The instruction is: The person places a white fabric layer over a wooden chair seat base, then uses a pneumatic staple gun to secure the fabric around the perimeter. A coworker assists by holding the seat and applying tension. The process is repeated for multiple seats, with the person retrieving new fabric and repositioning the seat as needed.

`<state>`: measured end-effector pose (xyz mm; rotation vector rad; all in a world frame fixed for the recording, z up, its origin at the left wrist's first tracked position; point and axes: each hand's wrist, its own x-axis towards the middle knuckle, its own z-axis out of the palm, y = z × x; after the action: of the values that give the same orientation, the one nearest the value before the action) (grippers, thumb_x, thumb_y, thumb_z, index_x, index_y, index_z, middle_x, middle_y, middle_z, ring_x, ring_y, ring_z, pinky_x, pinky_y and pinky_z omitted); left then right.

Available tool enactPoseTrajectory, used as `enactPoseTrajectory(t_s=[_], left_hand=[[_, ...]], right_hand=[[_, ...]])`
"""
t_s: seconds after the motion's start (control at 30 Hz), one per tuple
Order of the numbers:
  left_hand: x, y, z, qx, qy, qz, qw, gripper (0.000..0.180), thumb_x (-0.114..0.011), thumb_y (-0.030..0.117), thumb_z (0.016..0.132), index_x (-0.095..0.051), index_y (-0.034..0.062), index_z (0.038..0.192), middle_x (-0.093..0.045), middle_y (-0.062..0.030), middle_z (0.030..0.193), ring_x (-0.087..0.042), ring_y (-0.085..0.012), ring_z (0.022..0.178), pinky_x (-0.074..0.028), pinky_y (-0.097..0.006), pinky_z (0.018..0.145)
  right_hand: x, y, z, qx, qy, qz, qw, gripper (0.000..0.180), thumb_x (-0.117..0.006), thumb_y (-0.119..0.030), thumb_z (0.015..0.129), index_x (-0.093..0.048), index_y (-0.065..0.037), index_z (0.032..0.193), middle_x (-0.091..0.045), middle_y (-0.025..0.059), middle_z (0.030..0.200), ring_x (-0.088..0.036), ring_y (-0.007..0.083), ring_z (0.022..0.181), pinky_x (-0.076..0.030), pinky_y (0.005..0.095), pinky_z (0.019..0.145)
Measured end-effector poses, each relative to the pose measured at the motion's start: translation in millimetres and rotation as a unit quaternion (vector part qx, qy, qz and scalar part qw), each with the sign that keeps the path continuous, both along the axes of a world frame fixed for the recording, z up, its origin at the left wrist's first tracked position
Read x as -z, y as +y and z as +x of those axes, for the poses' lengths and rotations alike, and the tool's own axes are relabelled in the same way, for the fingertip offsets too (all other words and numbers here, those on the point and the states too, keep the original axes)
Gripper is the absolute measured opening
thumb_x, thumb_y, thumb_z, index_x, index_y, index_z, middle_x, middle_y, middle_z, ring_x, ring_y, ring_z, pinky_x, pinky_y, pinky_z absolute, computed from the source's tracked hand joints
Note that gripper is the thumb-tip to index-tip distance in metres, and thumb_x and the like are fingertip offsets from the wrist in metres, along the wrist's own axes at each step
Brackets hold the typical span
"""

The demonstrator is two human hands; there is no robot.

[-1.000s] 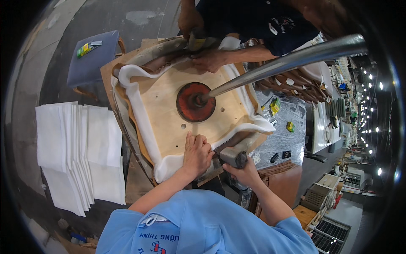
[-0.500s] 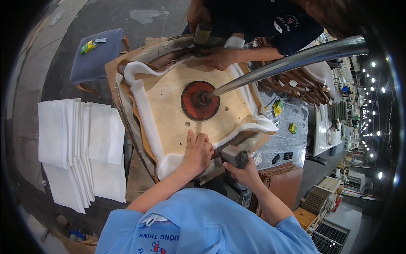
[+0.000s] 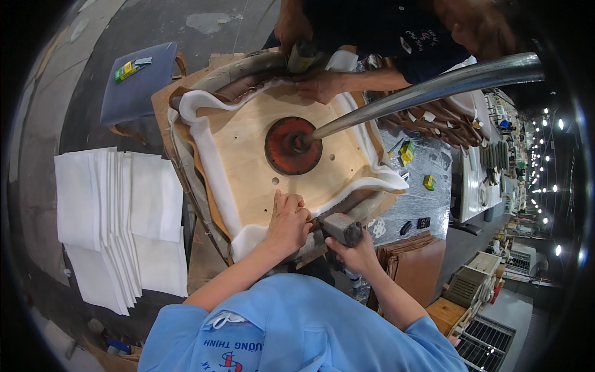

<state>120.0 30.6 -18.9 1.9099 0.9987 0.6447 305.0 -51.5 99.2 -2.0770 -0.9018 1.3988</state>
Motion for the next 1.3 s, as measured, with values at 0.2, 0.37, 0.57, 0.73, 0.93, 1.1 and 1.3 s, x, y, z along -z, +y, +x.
enactPoseTrajectory(t_s=[0.2,0.37,0.57,0.73,0.93,1.1,1.3], left_hand=[[3.2,3.3,1.2,-0.001,-0.002,0.009,1.000,0.014,-0.085,0.006,0.081,-0.073,0.0059,0.089,-0.055,-0.0130,0.119,-0.054,-0.0373,0.125,-0.026,-0.072,0.129],[8.6,0.6,4.3,-0.017,-0.015,0.005,1.000,0.014,-0.083,0.004,0.082,-0.072,0.0050,0.091,-0.054,-0.0134,0.119,-0.055,-0.0376,0.122,-0.026,-0.071,0.130],[5.7,12.8,-8.0,0.000,-0.009,-0.014,1.000,0.033,-0.083,0.006,0.082,-0.070,0.0022,0.112,-0.055,-0.0168,0.128,-0.053,-0.0429,0.130,-0.029,-0.069,0.128],[-9.5,8.0,-28.0,0.011,0.070,0.037,0.997,0.066,-0.087,0.017,0.085,-0.062,0.0062,0.145,-0.043,-0.0222,0.161,-0.034,-0.0518,0.157,-0.026,-0.068,0.131],[-11.8,3.9,-13.9,-0.006,0.092,0.036,0.995,0.074,-0.086,0.026,0.090,-0.057,0.0130,0.157,-0.032,-0.0202,0.178,-0.021,-0.0501,0.167,-0.020,-0.063,0.135],[-9.5,4.1,-9.3,-0.019,0.111,0.034,0.993,0.070,-0.082,0.028,0.094,-0.057,0.0168,0.158,-0.030,-0.0181,0.180,-0.021,-0.0484,0.167,-0.019,-0.062,0.136],[-9.5,4.6,-7.6,-0.023,0.111,0.023,0.993,0.066,-0.080,0.025,0.095,-0.058,0.0164,0.156,-0.030,-0.0181,0.180,-0.022,-0.0471,0.167,-0.018,-0.062,0.136]], right_hand=[[-7.7,-1.2,-11.9,-0.005,0.004,-0.047,0.999,0.070,-0.090,-0.027,0.094,-0.062,-0.003,0.154,-0.076,0.0068,0.107,-0.067,0.0100,0.072,-0.059,0.0288,0.065],[-4.9,2.1,-14.0,-0.023,-0.019,-0.059,0.998,0.069,-0.089,-0.025,0.095,-0.062,-0.002,0.153,-0.079,0.0108,0.114,-0.071,0.0102,0.077,-0.060,0.0292,0.068],[4.8,5.6,-21.0,-0.045,-0.080,-0.004,0.996,0.065,-0.088,-0.022,0.095,-0.063,-0.002,0.151,-0.078,0.0110,0.114,-0.071,0.0102,0.084,-0.061,0.0304,0.069],[-7.8,-2.9,-22.0,0.018,-0.019,-0.051,0.998,0.066,-0.088,-0.020,0.095,-0.062,-0.003,0.153,-0.077,0.0065,0.106,-0.069,0.0102,0.081,-0.059,0.0285,0.067],[-12.5,-6.9,-25.4,0.033,-0.008,-0.042,0.999,0.060,-0.086,-0.017,0.098,-0.062,-0.003,0.151,-0.072,0.0016,0.096,-0.063,0.0104,0.065,-0.053,0.0290,0.058],[-13.5,-5.6,-25.8,0.035,-0.006,-0.043,0.998,0.062,-0.086,-0.016,0.097,-0.061,-0.002,0.153,-0.072,0.0019,0.095,-0.063,0.0101,0.065,-0.053,0.0285,0.059],[-10.5,0.1,-25.7,0.017,-0.004,-0.068,0.998,0.065,-0.089,-0.021,0.095,-0.063,-0.005,0.153,-0.076,0.0058,0.109,-0.065,0.0094,0.075,-0.058,0.0289,0.064]])
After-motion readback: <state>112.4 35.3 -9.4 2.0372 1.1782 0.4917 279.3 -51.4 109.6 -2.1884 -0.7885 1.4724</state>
